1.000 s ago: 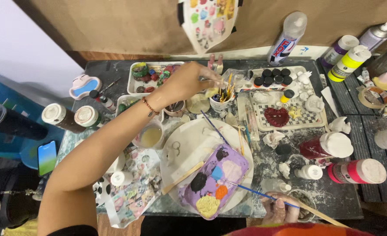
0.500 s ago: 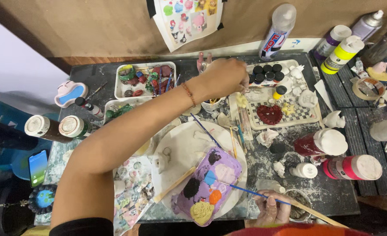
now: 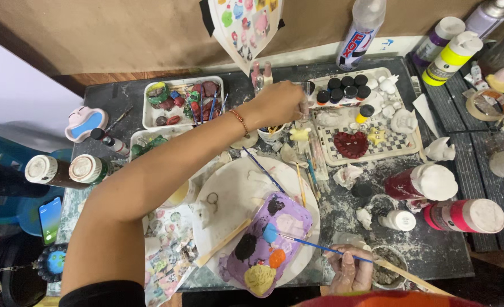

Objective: The person paints small clay figurines using a fine brush and a palette of acrylic paints. They first paint a yellow bear-shaped keychain, then switch to a white and orange figure, applying color with steady hand movements.

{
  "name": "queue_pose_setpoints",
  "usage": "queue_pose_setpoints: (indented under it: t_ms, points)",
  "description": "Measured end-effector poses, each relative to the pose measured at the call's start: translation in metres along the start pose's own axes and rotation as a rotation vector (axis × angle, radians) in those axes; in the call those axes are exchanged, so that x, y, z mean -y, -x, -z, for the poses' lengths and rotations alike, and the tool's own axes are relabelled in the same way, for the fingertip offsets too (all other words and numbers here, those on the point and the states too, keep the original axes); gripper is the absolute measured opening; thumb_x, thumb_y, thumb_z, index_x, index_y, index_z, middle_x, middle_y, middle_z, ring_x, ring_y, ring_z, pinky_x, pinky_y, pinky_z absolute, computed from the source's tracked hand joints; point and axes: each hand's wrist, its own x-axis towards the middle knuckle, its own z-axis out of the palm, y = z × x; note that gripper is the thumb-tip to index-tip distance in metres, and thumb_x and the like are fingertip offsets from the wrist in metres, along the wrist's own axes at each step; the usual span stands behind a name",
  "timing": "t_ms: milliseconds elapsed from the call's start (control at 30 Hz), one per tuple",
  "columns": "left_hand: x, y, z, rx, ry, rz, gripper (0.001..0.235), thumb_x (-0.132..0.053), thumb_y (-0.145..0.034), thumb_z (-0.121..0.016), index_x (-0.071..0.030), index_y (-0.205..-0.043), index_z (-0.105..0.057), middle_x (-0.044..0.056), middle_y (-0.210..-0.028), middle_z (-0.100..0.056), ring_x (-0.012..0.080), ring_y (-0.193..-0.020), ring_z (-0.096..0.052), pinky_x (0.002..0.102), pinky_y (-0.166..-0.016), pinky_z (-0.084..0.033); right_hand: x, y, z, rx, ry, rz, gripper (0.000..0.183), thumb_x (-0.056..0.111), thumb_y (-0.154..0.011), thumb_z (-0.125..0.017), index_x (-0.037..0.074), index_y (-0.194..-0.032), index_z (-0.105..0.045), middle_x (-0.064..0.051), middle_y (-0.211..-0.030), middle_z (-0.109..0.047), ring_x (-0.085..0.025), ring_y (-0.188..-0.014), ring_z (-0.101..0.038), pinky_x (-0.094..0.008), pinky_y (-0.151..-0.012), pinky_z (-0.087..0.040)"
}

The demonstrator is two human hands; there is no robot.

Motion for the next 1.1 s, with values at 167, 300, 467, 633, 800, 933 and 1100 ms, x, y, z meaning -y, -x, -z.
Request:
queue_pose_setpoints:
  t_ms: [167, 300, 467, 633, 800, 933, 1100]
  points:
    - [-0.003, 0.017, -0.002, 0.0, 0.108, 0.082, 0.012, -0.02, -0.084, -0.075, -0.012, -0.092, -0.079, 0.008, -0.087, -0.078, 0.0249, -0.087, -0.075, 0.041, -0.079, -0.059, 0.033, -0.016, -0.008, 0.16, 0.084, 0.25, 0.024, 0.018, -0.103, -0.06, -0.003, -0.111, -0.049, -0.019, -0.097, -0.064, -0.025, -0.084, -0.062, -0.033, -0.074, -0.053]
    - [-0.006, 0.025, -0.002, -0.056, 0.032, 0.084, 0.013, -0.025, -0.083, -0.078, -0.015, -0.09, -0.082, 0.01, -0.088, -0.076, 0.0287, -0.086, -0.073, 0.044, -0.076, -0.057, 0.104, -0.053, -0.031, 0.208, 0.19, 0.457, 0.025, 0.01, -0.095, -0.054, -0.004, -0.115, -0.05, -0.021, -0.102, -0.062, -0.029, -0.09, -0.062, -0.038, -0.081, -0.051]
    - [-0.006, 0.035, 0.004, -0.094, 0.105, 0.155, 0.014, -0.024, -0.084, -0.076, -0.016, -0.094, -0.081, 0.006, -0.091, -0.078, 0.0253, -0.084, -0.075, 0.041, -0.076, -0.059, 0.203, -0.134, -0.104, 0.379, 0.465, 0.748, 0.036, 0.001, -0.086, -0.046, -0.007, -0.121, -0.051, -0.022, -0.108, -0.059, -0.035, -0.098, -0.061, -0.043, -0.089, -0.049]
    - [-0.011, 0.046, 0.003, -0.123, 0.129, 0.26, 0.013, -0.026, -0.085, -0.075, -0.018, -0.094, -0.081, 0.005, -0.089, -0.078, 0.0256, -0.082, -0.075, 0.041, -0.075, -0.059, 0.15, -0.237, -0.204, 0.746, 0.93, 0.504, 0.013, 0.008, -0.1, -0.066, 0.001, -0.111, -0.067, -0.019, -0.105, -0.066, -0.032, -0.09, -0.069, -0.041, -0.081, -0.055]
    - [-0.015, 0.053, 0.005, -0.215, 0.095, 0.248, 0.012, -0.025, -0.083, -0.076, -0.019, -0.091, -0.082, 0.006, -0.088, -0.078, 0.0272, -0.081, -0.075, 0.041, -0.074, -0.059, 0.035, -0.302, -0.231, 1.018, 1.055, 0.506, 0.037, 0.013, -0.082, -0.079, 0.0, -0.115, -0.069, -0.025, -0.105, -0.067, -0.039, -0.097, -0.068, -0.045, -0.087, -0.054]
    - [-0.008, 0.058, 0.005, -0.194, 0.135, 0.259, 0.011, -0.024, -0.083, -0.075, -0.019, -0.091, -0.082, 0.006, -0.087, -0.078, 0.027, -0.081, -0.075, 0.041, -0.074, -0.058, -0.002, -0.315, -0.233, 1.047, 1.094, 0.518, 0.041, 0.013, -0.079, -0.077, -0.001, -0.116, -0.068, -0.028, -0.111, -0.067, -0.043, -0.105, -0.065, -0.047, -0.092, -0.051]
    - [0.002, 0.059, 0.005, -0.158, 0.13, 0.296, 0.015, -0.023, -0.082, -0.075, -0.021, -0.095, -0.082, 0.006, -0.088, -0.079, 0.0263, -0.082, -0.075, 0.041, -0.075, -0.059, 0.003, -0.318, -0.236, 1.058, 1.104, 0.371, 0.037, 0.024, -0.086, -0.073, 0.0, -0.115, -0.069, -0.027, -0.105, -0.07, -0.041, -0.095, -0.069, -0.046, -0.086, -0.054]
